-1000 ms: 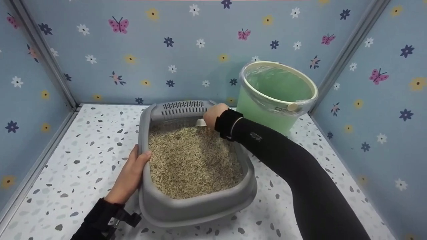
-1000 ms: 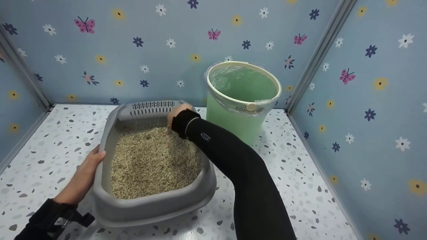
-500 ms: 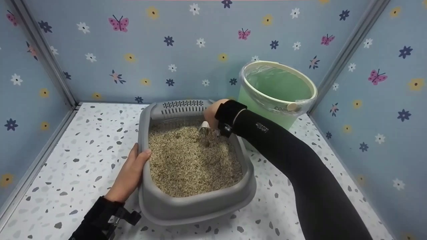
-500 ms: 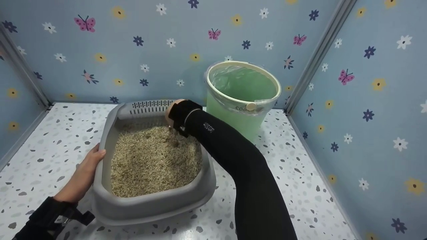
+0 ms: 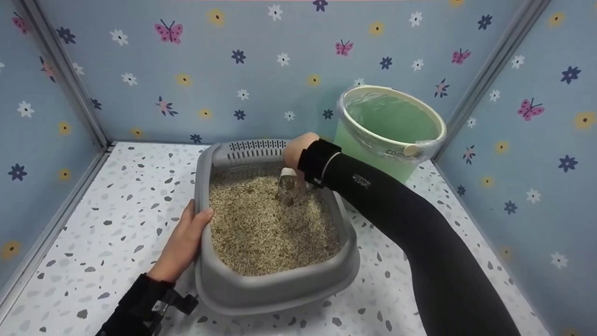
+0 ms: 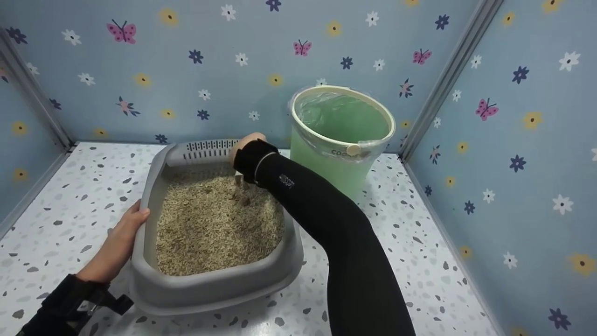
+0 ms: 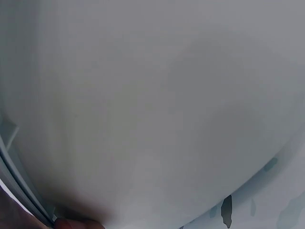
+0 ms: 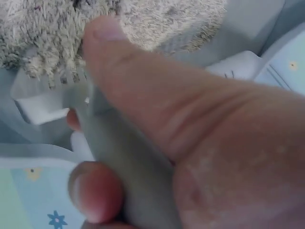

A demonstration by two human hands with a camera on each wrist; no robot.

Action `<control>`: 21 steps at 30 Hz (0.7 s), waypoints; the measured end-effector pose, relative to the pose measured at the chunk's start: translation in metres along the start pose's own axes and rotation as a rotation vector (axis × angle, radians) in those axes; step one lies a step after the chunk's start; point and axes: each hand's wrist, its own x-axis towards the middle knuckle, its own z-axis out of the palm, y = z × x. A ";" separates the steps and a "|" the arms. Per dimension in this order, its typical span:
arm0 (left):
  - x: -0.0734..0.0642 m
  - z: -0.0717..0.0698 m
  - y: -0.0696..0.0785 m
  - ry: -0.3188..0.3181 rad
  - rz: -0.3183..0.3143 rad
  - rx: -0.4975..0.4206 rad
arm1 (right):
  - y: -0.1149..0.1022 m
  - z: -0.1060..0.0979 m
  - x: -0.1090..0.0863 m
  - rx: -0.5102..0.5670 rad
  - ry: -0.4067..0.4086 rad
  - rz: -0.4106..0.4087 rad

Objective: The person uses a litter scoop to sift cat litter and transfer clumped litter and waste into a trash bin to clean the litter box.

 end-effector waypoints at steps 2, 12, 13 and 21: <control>0.000 0.000 0.000 -0.001 0.006 -0.009 | 0.003 -0.004 -0.002 0.028 -0.004 -0.029; 0.001 0.002 -0.001 0.005 0.019 -0.007 | 0.015 -0.019 -0.005 0.206 -0.085 -0.103; 0.001 0.002 -0.001 0.007 0.013 0.002 | 0.017 -0.019 -0.005 0.227 -0.091 -0.091; 0.001 0.000 -0.002 0.007 0.013 -0.003 | 0.013 -0.010 -0.008 0.106 0.020 -0.025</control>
